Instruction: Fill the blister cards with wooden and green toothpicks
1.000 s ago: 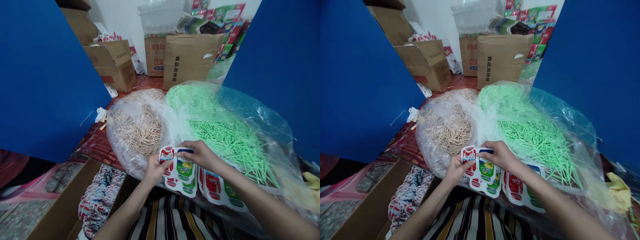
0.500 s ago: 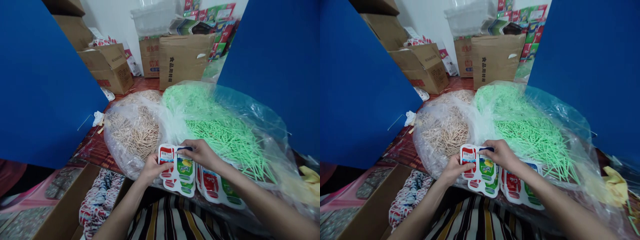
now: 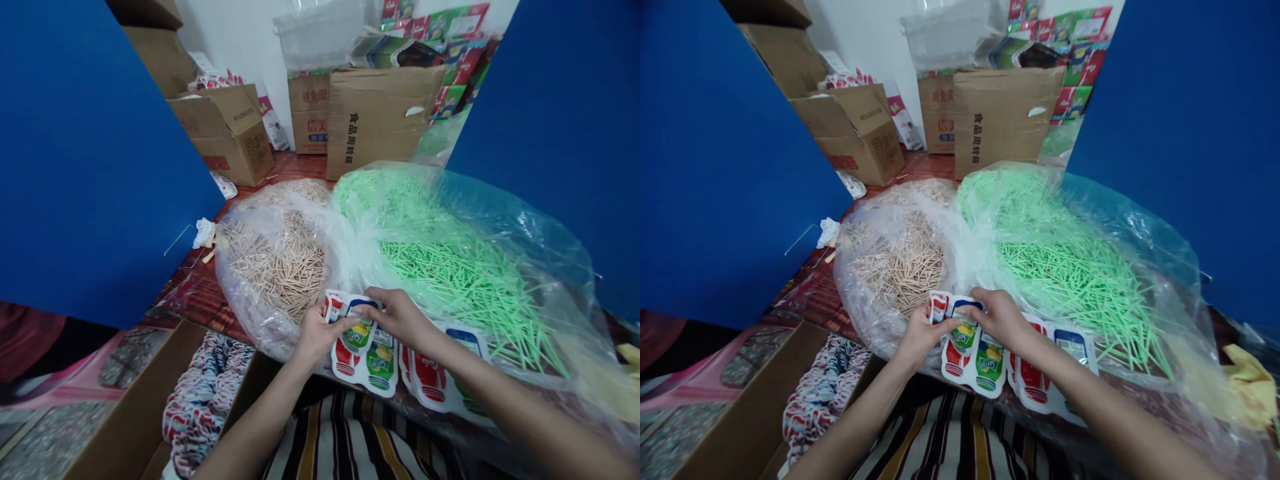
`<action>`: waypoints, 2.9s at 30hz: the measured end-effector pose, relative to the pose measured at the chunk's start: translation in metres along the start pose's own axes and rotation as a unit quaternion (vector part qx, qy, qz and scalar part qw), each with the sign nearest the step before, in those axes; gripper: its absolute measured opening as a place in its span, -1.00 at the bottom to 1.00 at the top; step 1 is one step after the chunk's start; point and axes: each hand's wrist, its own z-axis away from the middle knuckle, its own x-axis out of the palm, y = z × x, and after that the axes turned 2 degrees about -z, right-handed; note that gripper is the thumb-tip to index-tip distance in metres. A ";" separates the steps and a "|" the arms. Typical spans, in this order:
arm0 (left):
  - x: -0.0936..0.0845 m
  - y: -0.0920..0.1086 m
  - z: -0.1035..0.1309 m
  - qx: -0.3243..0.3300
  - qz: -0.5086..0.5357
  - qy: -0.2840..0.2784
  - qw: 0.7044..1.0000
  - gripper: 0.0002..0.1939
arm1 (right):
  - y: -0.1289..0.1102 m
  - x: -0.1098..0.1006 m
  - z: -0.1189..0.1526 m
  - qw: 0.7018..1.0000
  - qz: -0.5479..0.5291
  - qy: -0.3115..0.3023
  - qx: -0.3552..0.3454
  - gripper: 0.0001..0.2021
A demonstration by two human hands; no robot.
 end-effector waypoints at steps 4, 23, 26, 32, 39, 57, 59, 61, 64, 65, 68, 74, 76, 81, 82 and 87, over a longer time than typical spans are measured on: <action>0.004 -0.002 0.001 -0.015 0.029 0.018 0.999 -0.73 | 0.004 0.006 0.000 1.000 -0.012 0.012 -0.005 -0.70; 0.007 -0.014 0.003 -0.077 0.015 0.080 0.994 -0.69 | 0.108 -0.101 -0.037 0.956 0.248 0.049 0.146 -0.87; 0.013 -0.011 0.006 -0.071 0.016 0.072 0.995 -0.66 | 0.116 -0.084 -0.065 0.945 0.274 -0.006 0.179 -0.82; 0.019 -0.002 0.009 -0.076 0.029 0.085 0.993 -0.64 | 0.121 -0.064 -0.097 0.932 0.285 -0.054 0.218 -0.68; 0.019 -0.003 0.010 -0.089 0.032 0.108 0.990 -0.64 | 0.136 -0.075 -0.083 0.938 0.273 -0.046 0.207 -0.71; 0.019 -0.004 0.010 -0.100 0.086 0.094 0.987 -0.63 | 0.141 -0.073 -0.042 0.984 0.051 0.148 0.083 -0.72; 0.018 -0.005 0.009 -0.096 0.086 0.088 0.988 -0.64 | 0.139 -0.072 -0.042 0.984 0.033 0.156 0.078 -0.71; 0.018 -0.005 0.009 -0.094 0.087 0.091 0.988 -0.64 | 0.137 -0.069 -0.042 0.986 0.019 0.152 0.071 -0.72; 0.020 -0.002 0.011 -0.095 0.088 0.096 0.987 -0.63 | 0.135 -0.064 -0.043 0.990 0.004 0.128 0.064 -0.75; 0.020 -0.001 0.011 -0.096 0.088 0.097 0.987 -0.63 | 0.136 -0.061 -0.043 0.990 0.002 0.124 0.064 -0.75; 0.020 0.000 0.011 -0.090 0.093 0.101 0.986 -0.64 | 0.138 -0.056 -0.045 0.990 0.013 0.125 0.065 -0.71; 0.016 -0.003 0.011 -0.088 0.087 0.097 0.988 -0.64 | 0.131 -0.056 -0.042 0.982 0.076 0.154 0.082 -0.62; 0.015 -0.002 0.011 -0.090 0.088 0.096 0.987 -0.64 | 0.126 -0.058 -0.039 0.980 0.095 0.154 0.086 -0.58; 0.016 -0.002 0.011 -0.093 0.096 0.098 0.986 -0.63 | 0.122 -0.063 -0.037 0.967 0.171 0.141 0.125 -0.67; 0.015 -0.002 0.011 -0.094 0.097 0.097 0.986 -0.63 | 0.121 -0.066 -0.038 0.963 0.190 0.138 0.135 -0.68; 0.014 -0.005 0.011 -0.087 0.087 0.105 0.987 -0.65 | 0.117 -0.080 -0.053 0.941 0.275 0.100 0.168 -0.67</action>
